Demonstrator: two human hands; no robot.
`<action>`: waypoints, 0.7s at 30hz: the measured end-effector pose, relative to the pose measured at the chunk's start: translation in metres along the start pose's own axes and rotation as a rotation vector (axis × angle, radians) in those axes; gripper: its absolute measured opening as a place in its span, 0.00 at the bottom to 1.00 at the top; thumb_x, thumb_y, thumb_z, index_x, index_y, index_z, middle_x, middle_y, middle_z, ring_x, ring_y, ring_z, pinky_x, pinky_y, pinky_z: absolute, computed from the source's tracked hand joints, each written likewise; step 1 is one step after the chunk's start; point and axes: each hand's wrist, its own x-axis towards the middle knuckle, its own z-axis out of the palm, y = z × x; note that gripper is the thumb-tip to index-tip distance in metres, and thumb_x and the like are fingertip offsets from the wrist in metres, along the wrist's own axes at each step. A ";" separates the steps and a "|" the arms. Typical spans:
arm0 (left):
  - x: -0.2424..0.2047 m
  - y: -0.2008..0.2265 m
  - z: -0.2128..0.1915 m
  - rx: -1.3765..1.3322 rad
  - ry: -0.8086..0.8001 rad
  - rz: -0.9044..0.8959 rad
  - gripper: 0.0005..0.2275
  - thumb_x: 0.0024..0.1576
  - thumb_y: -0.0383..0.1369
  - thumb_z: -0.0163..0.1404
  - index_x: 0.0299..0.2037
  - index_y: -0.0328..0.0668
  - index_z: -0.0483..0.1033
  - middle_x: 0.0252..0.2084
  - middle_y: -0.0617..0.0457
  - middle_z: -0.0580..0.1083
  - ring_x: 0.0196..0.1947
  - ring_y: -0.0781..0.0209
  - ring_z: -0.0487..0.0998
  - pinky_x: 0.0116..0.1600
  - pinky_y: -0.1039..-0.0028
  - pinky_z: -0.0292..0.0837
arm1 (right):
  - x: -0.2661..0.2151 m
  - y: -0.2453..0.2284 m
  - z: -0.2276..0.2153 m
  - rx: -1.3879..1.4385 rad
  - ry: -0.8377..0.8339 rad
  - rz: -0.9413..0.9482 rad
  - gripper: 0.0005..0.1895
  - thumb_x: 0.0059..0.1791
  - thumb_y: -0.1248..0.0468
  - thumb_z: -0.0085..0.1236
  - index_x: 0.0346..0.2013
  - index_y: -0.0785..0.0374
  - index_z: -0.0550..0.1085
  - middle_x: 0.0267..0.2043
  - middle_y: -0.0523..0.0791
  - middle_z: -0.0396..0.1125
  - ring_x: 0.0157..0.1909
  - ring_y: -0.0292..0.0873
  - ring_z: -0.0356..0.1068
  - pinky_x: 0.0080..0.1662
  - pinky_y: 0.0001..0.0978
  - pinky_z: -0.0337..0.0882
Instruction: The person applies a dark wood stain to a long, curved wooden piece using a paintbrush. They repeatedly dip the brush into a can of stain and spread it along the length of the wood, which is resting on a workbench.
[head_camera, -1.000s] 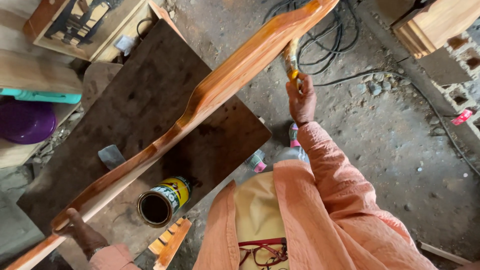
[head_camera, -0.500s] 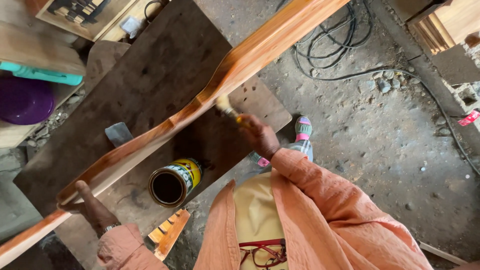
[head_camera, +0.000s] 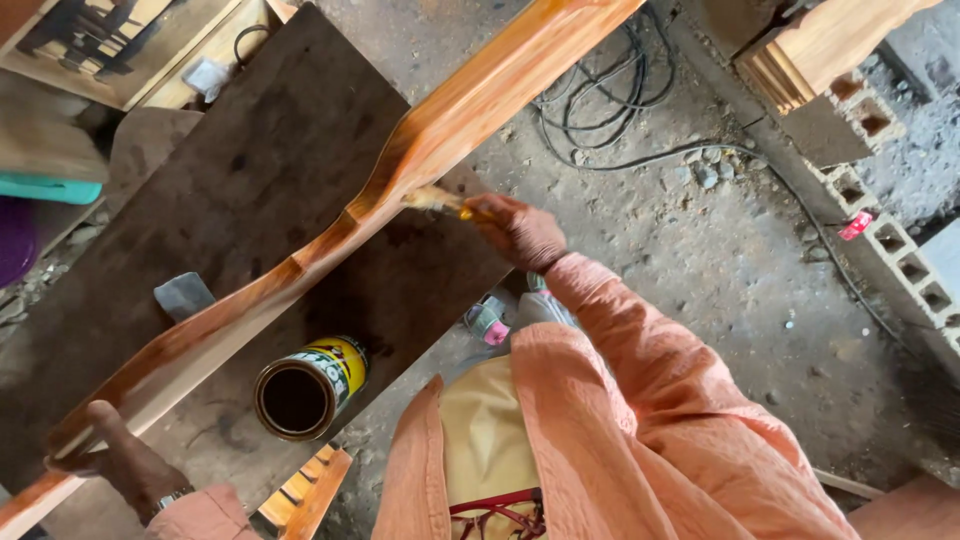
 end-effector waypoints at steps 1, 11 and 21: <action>-0.001 0.000 -0.004 0.009 0.000 0.002 0.47 0.79 0.59 0.62 0.74 0.58 0.23 0.83 0.39 0.42 0.83 0.41 0.55 0.77 0.45 0.59 | 0.002 0.012 -0.008 0.008 -0.002 0.003 0.17 0.56 0.46 0.46 0.58 0.39 0.71 0.58 0.41 0.73 0.47 0.50 0.78 0.43 0.47 0.77; -0.011 0.049 0.013 0.157 -0.037 0.156 0.27 0.77 0.48 0.48 0.69 0.45 0.42 0.71 0.30 0.51 0.71 0.33 0.57 0.69 0.40 0.54 | 0.024 0.108 -0.112 -0.158 0.239 0.177 0.14 0.53 0.53 0.59 0.55 0.40 0.75 0.41 0.40 0.76 0.36 0.45 0.75 0.36 0.41 0.72; -0.016 0.074 0.026 0.125 -0.103 0.347 0.18 0.74 0.38 0.48 0.62 0.42 0.50 0.60 0.32 0.57 0.59 0.34 0.59 0.62 0.41 0.57 | 0.038 0.144 -0.194 -0.154 0.639 0.028 0.13 0.54 0.72 0.60 0.52 0.60 0.72 0.49 0.47 0.76 0.44 0.50 0.78 0.38 0.44 0.78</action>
